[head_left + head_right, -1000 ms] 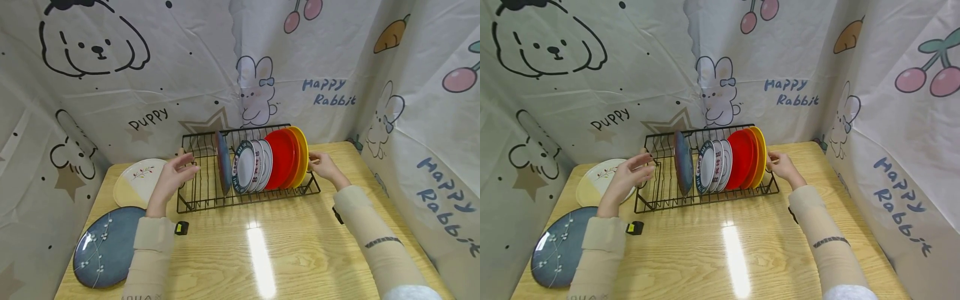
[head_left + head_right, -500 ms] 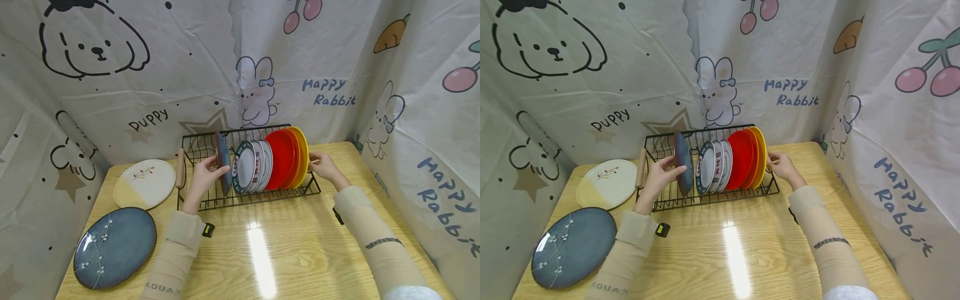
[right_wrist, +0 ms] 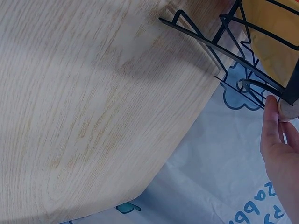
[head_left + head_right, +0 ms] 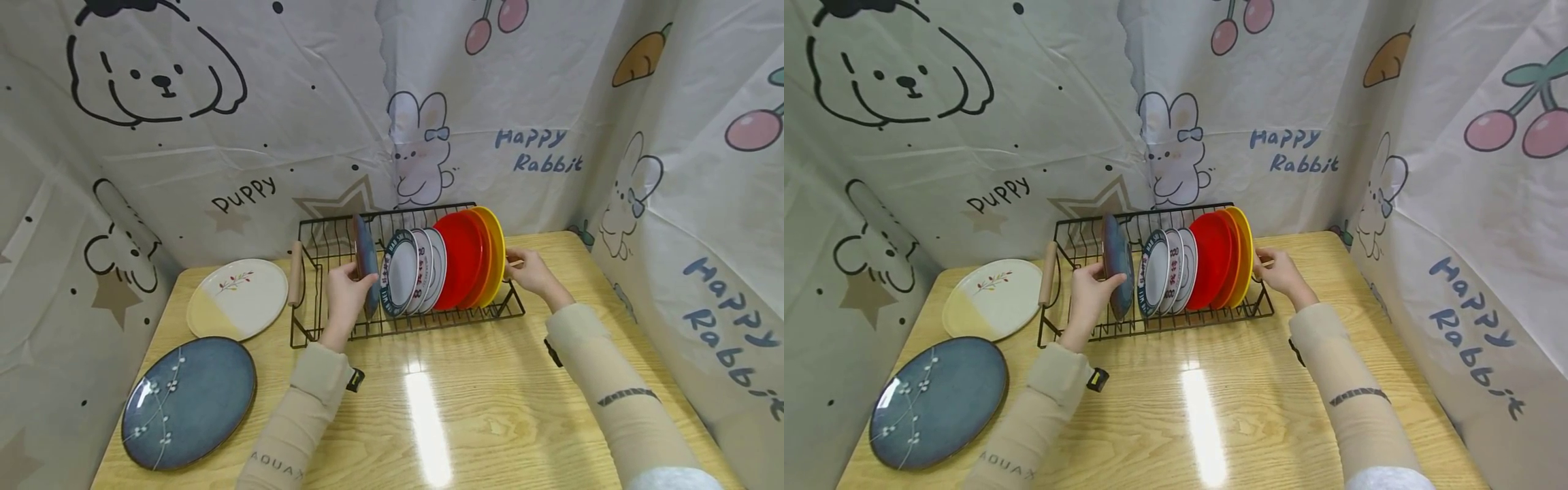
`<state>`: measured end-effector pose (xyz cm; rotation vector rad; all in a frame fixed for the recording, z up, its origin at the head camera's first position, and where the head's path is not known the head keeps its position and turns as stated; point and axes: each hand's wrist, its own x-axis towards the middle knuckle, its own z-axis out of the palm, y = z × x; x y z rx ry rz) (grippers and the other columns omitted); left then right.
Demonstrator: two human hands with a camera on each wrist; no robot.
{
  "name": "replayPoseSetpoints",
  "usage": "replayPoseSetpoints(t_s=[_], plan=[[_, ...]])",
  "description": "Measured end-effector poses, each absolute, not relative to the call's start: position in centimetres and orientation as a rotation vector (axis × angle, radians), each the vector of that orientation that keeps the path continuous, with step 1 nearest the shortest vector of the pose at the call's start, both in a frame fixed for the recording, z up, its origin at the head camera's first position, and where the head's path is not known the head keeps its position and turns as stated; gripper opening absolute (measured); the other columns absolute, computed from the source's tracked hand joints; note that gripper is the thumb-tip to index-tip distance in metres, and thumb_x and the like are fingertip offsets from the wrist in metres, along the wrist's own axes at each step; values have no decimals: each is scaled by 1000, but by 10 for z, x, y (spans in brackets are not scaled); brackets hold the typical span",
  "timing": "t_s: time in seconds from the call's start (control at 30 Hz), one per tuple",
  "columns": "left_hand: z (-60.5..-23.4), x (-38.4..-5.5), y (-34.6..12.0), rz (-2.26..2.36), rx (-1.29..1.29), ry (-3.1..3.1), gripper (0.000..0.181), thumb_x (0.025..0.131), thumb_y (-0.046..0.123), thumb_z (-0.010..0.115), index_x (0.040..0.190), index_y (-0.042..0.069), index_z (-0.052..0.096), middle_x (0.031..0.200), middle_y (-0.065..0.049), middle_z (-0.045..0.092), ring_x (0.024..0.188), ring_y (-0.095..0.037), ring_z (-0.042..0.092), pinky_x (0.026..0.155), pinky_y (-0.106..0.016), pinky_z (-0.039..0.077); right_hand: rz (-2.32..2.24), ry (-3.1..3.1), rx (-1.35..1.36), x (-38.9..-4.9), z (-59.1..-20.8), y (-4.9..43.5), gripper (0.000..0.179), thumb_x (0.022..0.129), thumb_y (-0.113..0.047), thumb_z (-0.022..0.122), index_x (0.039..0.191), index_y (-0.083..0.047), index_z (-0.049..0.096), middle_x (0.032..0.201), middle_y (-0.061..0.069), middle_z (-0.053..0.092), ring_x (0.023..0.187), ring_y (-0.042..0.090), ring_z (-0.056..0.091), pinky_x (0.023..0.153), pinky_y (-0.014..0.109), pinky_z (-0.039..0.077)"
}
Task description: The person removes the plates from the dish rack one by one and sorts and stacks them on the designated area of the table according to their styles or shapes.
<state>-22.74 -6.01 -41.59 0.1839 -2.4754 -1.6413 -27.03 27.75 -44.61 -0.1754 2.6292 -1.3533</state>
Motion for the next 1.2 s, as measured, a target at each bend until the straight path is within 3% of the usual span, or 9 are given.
replayPoseSetpoints(t_s=[0.33, 0.83, 1.2], plan=[[-418, -228, -55, -1724, 283, -2320, 17, 79, 0, 67, 94, -5, 69, 88, -21, 68, 76, -30, 66, 67, -42, 52, -1385, 2615, -190, -270, -445, 277, 45, 95, -5, 44, 135, 12, 33, 123, 33, 45, 106, 44, 52, 85, 45, 46], [-417, -229, -62, -1881, 469, -2164, 28, 79, -3, 66, 106, -6, 65, 96, -24, 66, 87, -32, 65, 75, -42, 51, -1361, 2645, -181, -271, -447, 279, 44, 95, -6, 45, 133, 12, 35, 121, 32, 47, 104, 44, 53, 84, 46, 46], [-412, -226, -71, -1919, 540, -2095, 27, 77, -3, 68, 104, -6, 66, 99, -24, 65, 90, -32, 64, 77, -42, 50, -1363, 2654, -199, -271, -447, 277, 42, 94, -5, 46, 132, 11, 38, 119, 32, 49, 102, 42, 55, 82, 44, 48]])
